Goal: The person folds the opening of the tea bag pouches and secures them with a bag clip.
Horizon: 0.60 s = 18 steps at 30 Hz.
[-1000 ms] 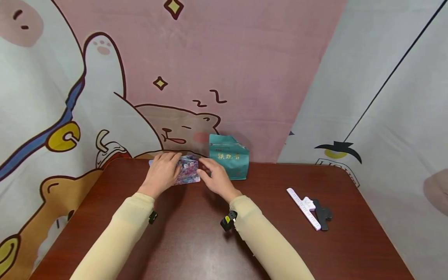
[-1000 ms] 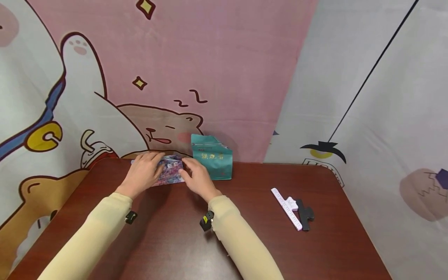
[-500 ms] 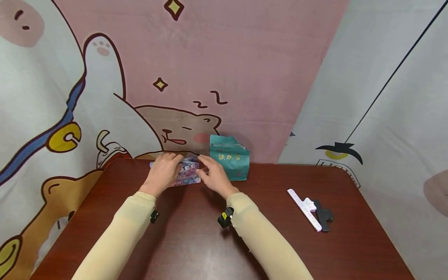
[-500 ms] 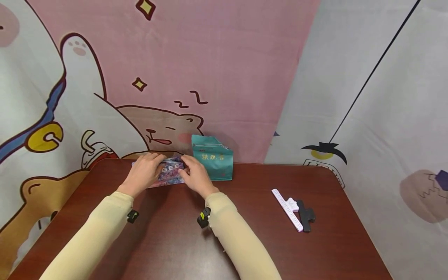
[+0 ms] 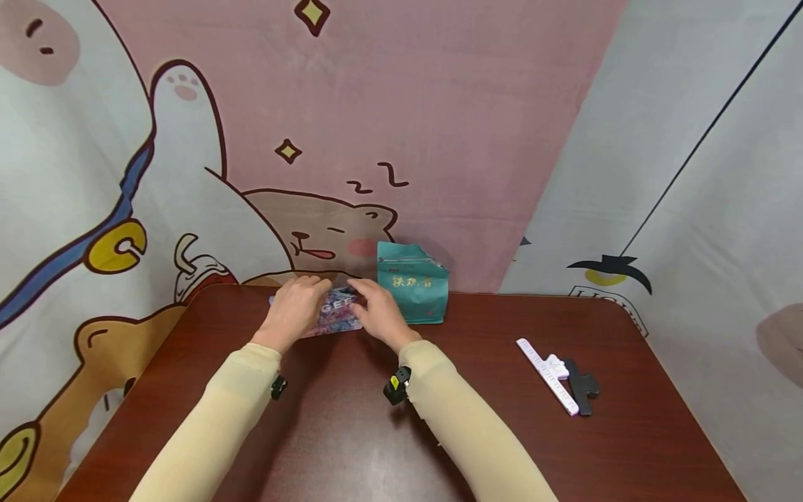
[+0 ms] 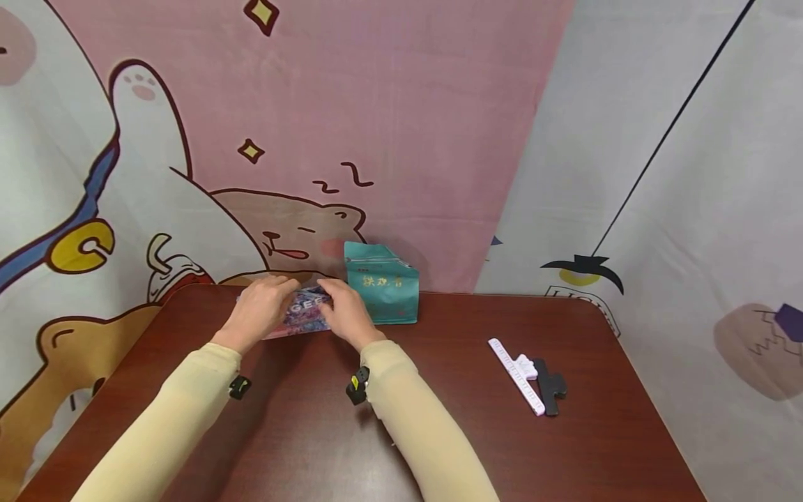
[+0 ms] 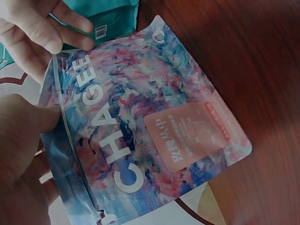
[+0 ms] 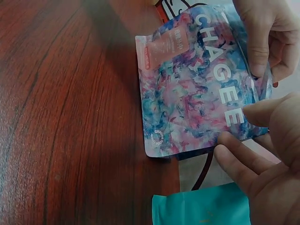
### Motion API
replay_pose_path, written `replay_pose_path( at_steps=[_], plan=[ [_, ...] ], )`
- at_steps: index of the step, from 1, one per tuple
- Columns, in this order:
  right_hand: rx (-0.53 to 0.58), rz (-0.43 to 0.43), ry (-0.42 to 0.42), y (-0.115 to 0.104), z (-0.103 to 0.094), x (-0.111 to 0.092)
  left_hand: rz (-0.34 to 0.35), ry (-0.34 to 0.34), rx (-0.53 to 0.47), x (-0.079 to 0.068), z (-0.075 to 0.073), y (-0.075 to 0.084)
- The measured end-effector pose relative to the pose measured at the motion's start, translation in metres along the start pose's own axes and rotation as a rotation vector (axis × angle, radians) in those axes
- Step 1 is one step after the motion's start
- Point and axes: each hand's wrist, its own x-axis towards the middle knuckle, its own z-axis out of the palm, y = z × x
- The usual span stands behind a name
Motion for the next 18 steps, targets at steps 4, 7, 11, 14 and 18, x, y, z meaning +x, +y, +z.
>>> replay_pose_path(
  at_steps=[4,7,11,14,18],
  plan=[
    [-0.027,0.013,0.010,-0.0003,0.0024,0.0017,0.008,0.001,-0.007,-0.0013,-0.0005,0.0006],
    [-0.037,0.012,0.028,-0.0001,0.0030,0.0016,0.013,0.005,-0.010,-0.0023,-0.0008,0.0017],
    [-0.046,-0.002,0.054,0.0006,0.0038,0.0017,0.024,0.012,-0.013,-0.0026,0.0000,0.0028],
    [-0.064,-0.023,0.074,0.0016,0.0049,0.0017,0.028,0.010,-0.017,-0.0022,0.0015,0.0033],
    [-0.106,-0.051,0.097,0.0022,0.0067,0.0008,0.029,0.000,-0.028,-0.0022,0.0037,0.0042]
  ],
)
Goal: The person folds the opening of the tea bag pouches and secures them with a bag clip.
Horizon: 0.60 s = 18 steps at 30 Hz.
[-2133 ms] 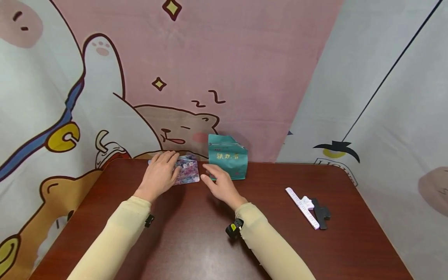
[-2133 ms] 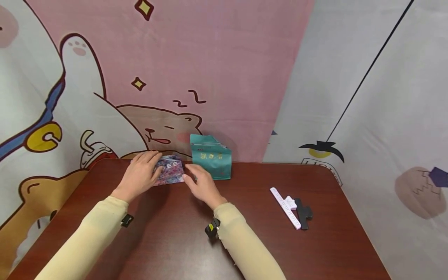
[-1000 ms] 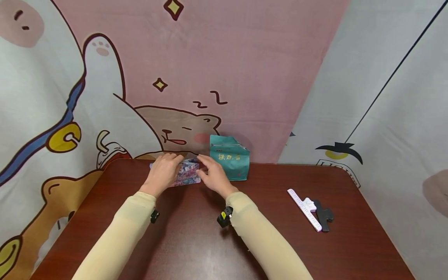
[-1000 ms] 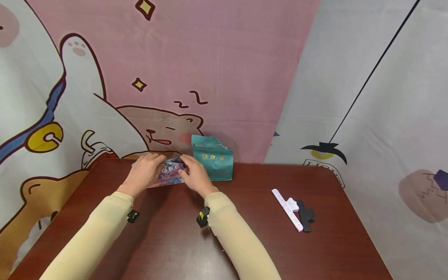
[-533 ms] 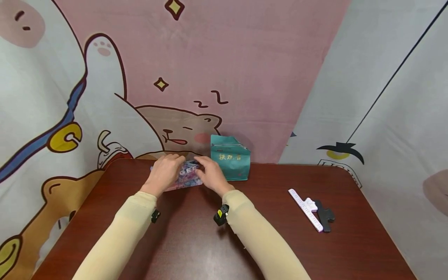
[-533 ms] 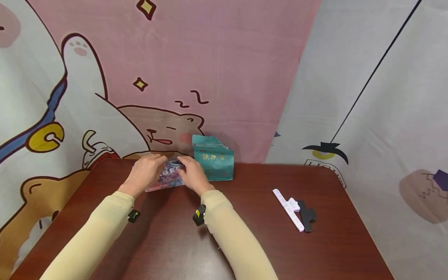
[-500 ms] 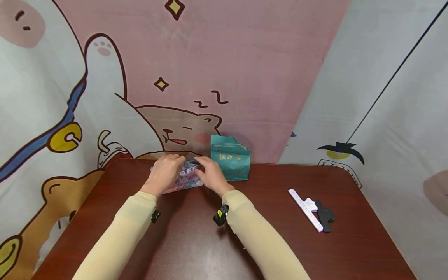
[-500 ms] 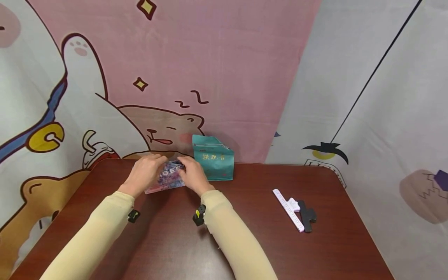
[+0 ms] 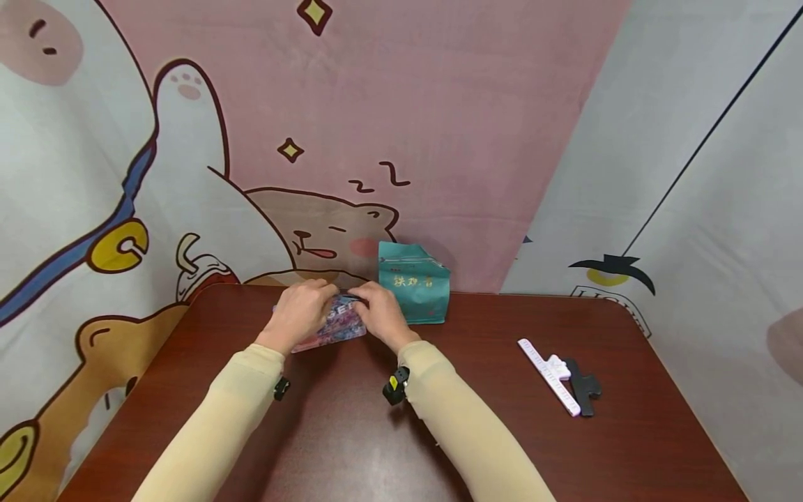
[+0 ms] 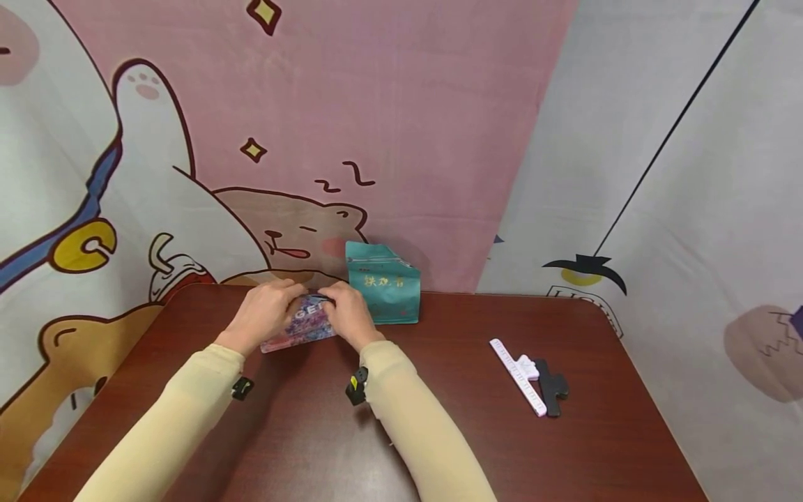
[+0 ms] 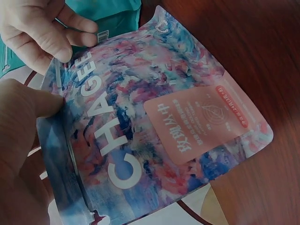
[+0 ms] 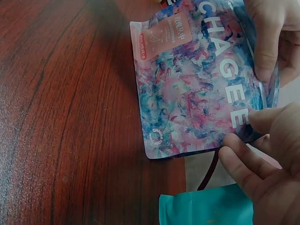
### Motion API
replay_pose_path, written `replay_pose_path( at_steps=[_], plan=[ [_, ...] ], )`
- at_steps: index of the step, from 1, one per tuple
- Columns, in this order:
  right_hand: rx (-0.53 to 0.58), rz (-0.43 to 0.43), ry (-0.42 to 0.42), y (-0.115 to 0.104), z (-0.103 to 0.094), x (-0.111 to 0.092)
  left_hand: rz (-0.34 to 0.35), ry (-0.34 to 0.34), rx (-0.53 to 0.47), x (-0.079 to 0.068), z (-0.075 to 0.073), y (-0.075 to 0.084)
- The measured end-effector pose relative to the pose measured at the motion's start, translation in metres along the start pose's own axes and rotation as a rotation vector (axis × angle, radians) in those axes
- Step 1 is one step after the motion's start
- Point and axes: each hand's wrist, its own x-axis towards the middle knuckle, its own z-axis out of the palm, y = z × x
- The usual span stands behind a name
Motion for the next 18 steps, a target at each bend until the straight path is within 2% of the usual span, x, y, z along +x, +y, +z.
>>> replay_pose_path(
  at_steps=[4,18],
  plan=[
    [-0.021,-0.015,0.007,0.0000,0.0010,-0.0010,0.006,-0.006,0.000,0.0005,0.0010,0.0022],
    [0.027,0.040,-0.052,0.0017,-0.0010,-0.0034,0.012,-0.033,0.004,0.0004,-0.0024,0.0046]
  ],
)
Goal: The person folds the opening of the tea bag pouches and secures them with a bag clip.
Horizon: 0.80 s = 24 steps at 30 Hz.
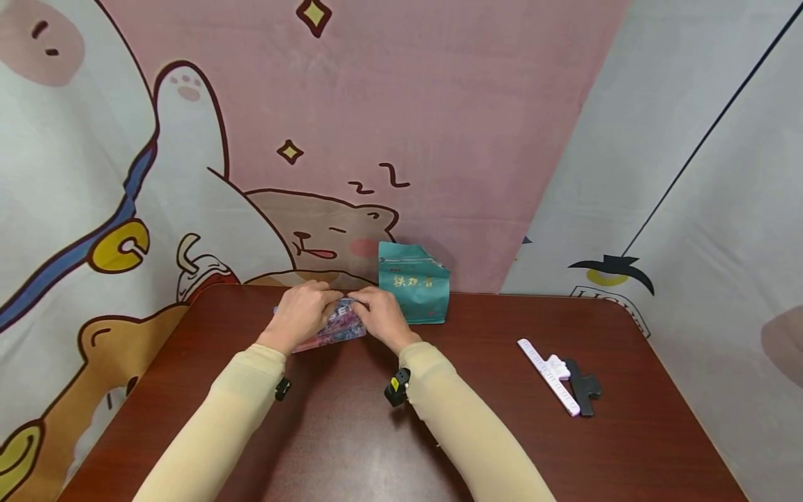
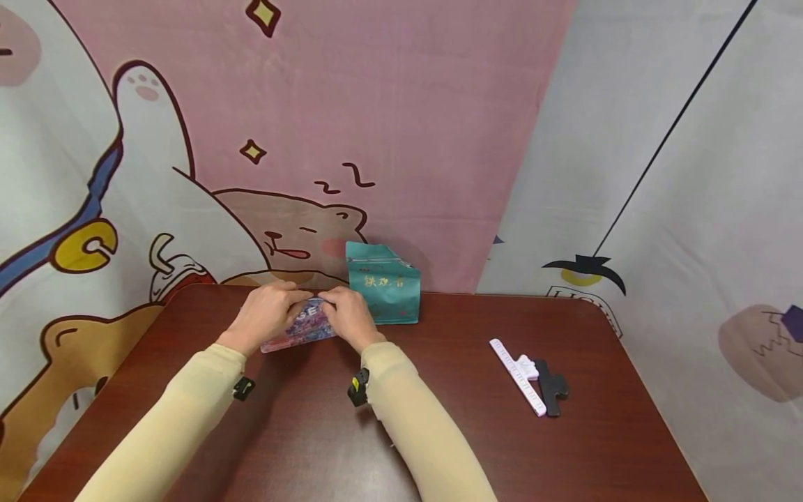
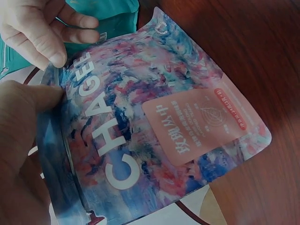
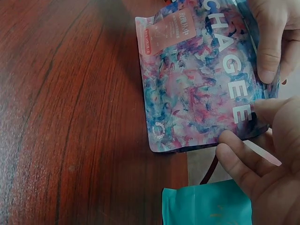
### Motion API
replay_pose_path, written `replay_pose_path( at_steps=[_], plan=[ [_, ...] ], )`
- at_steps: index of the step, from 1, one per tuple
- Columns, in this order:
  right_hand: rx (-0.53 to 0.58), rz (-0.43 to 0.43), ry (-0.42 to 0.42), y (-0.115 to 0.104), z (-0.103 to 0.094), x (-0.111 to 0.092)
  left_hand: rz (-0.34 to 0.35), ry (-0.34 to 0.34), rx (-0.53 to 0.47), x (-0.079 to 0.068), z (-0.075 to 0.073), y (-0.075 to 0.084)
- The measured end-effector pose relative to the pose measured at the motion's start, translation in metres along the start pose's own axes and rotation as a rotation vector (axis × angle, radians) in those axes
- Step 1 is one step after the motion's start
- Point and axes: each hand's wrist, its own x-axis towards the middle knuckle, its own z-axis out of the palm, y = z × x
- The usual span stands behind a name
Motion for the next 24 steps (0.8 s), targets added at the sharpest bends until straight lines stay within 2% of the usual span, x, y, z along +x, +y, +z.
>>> replay_pose_path(
  at_steps=[5,13,20,24],
  plan=[
    [0.002,-0.007,-0.032,0.0020,-0.0003,-0.0016,-0.011,-0.020,-0.023,-0.0009,0.0011,0.0000],
    [0.010,-0.034,-0.035,0.0050,-0.0011,-0.0023,-0.052,-0.023,-0.037,0.0003,0.0000,0.0014],
    [0.025,-0.084,-0.037,0.0080,-0.0016,-0.0025,-0.113,-0.066,-0.034,0.0008,-0.0019,0.0035],
    [0.044,-0.104,-0.021,0.0100,-0.0013,-0.0034,-0.120,-0.083,-0.050,0.0014,-0.0007,0.0032]
  ],
)
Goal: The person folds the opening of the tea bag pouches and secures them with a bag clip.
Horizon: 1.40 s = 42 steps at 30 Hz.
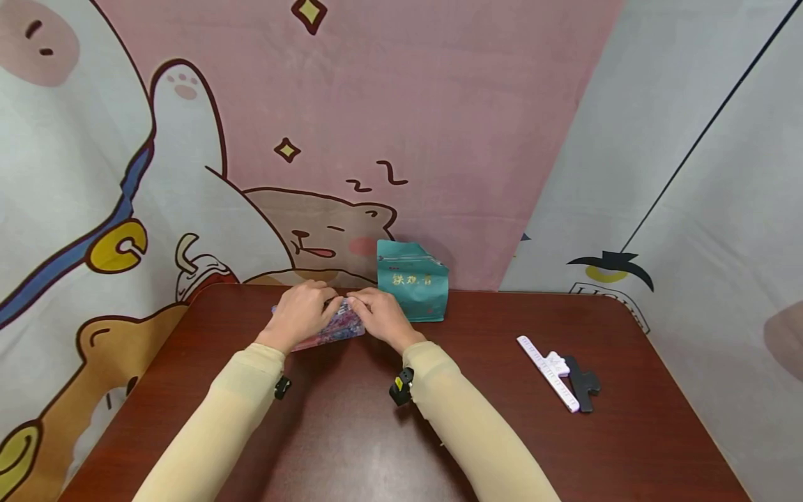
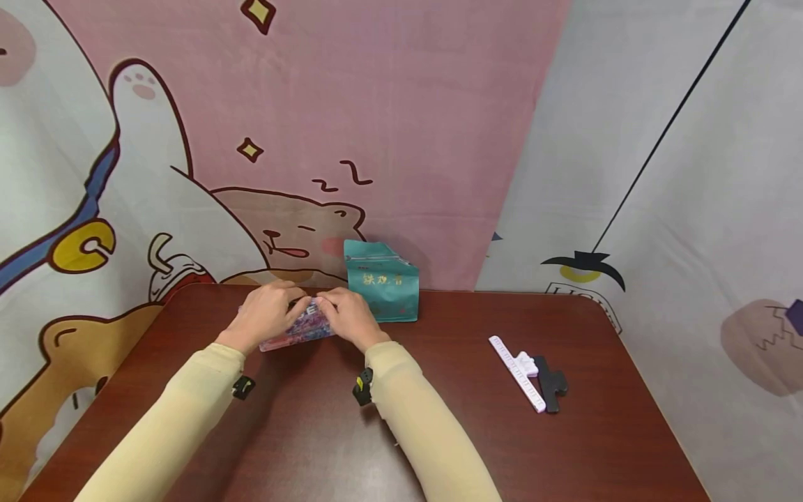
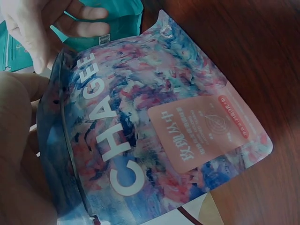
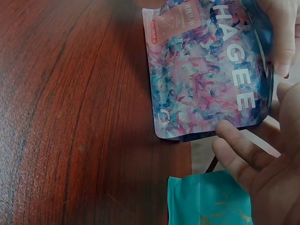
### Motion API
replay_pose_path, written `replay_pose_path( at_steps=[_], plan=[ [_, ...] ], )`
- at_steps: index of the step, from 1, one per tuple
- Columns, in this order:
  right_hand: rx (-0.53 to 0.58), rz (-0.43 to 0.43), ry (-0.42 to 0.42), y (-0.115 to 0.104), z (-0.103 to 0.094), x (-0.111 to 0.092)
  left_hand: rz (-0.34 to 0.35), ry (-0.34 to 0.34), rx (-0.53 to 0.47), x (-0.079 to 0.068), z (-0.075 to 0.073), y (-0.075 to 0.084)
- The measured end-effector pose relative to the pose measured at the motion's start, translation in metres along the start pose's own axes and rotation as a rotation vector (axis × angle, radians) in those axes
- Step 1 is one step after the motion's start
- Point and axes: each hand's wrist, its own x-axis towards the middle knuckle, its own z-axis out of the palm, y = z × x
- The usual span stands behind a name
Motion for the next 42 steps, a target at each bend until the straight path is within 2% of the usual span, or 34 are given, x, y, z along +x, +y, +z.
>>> replay_pose_path(
  at_steps=[9,15,22,30,37,42],
  plan=[
    [-0.006,0.073,-0.007,0.0009,0.0001,0.0006,0.031,0.000,0.002,0.0015,0.0009,0.0000],
    [-0.022,0.083,-0.013,-0.0007,0.0001,0.0026,0.066,0.021,-0.001,0.0025,0.0007,0.0012],
    [-0.024,0.091,-0.033,-0.0021,0.0020,0.0047,0.072,0.022,-0.011,0.0021,0.0028,0.0003],
    [-0.030,0.075,0.033,-0.0010,0.0049,0.0022,0.072,0.003,-0.019,0.0011,0.0023,0.0024],
    [-0.084,-0.005,0.091,-0.0025,0.0064,0.0009,0.055,-0.015,-0.006,0.0007,0.0021,0.0046],
    [-0.095,-0.024,0.110,-0.0032,0.0073,0.0010,0.065,-0.001,-0.002,0.0010,0.0030,0.0045]
  ],
)
